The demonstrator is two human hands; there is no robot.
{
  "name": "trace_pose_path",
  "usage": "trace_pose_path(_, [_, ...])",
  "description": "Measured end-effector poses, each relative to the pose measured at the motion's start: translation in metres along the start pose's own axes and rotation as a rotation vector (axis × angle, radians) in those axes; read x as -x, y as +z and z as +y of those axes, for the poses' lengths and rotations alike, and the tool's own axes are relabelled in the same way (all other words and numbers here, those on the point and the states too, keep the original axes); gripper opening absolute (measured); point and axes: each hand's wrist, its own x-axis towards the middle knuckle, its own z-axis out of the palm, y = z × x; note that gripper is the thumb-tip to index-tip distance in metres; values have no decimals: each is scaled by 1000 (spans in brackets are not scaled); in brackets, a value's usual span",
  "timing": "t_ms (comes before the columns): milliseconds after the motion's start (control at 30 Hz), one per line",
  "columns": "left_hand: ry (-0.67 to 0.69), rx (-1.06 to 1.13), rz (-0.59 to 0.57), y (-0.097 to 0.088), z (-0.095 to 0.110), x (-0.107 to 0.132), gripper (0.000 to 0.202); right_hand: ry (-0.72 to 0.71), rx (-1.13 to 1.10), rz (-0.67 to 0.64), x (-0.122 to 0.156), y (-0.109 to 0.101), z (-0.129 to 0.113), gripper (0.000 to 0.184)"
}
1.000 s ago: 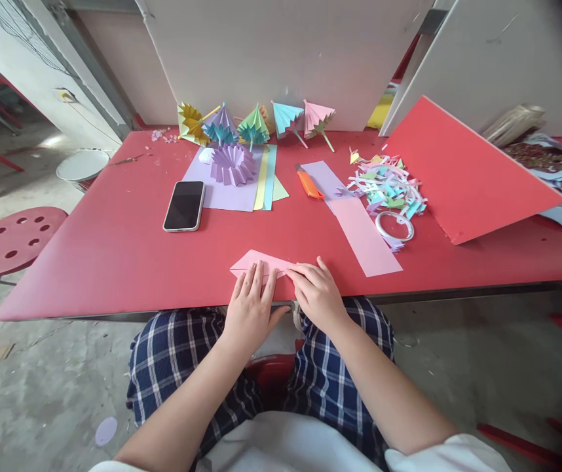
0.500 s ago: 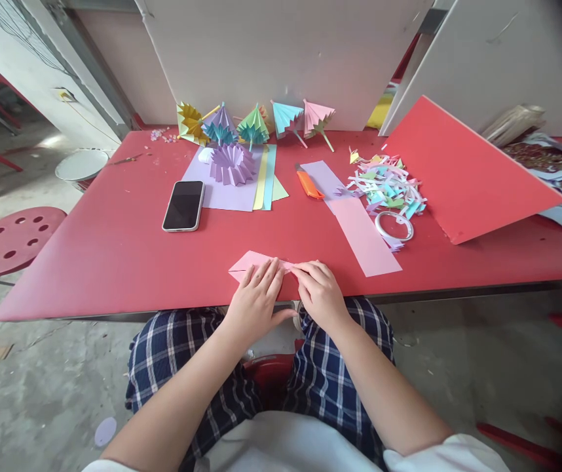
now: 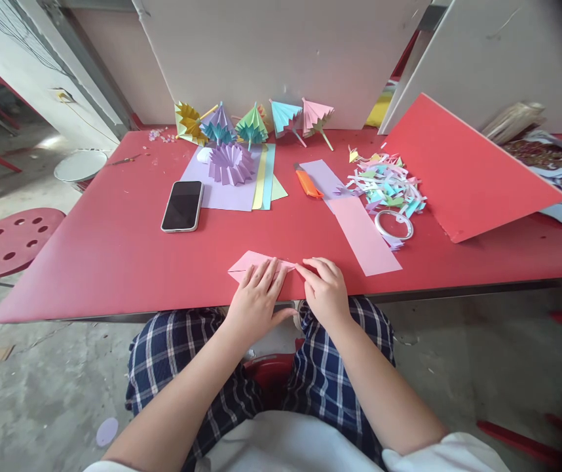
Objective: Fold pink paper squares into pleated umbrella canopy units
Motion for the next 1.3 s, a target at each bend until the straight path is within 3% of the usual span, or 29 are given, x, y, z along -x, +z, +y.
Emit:
trace_pose_path(400, [-25,-31,-28,1,4,-1,75,78,-6,-20,-9,1,3,31])
trace_pose_path(533, [-28,-29,-13,2,4,-1,74,-41,-78,15,-3,1,0,40])
trace_pose_path(667, [-28,-29,-2,3,4,-1,75,-186,-95,-27,0,3,-6,40])
trace_pose_path(800, [-24,-35,4,4,3,0,77,-232,-54,-75,2,6,-6,38])
trace_pose_path(1100, [-21,-35,-8,4,5,0,81,-113,-49,-138,-2,2,-10,40])
trace_pose_path(1300, [-94,-23,5,3,7,9,80,1,-58,-153,-11,-1,-13,39])
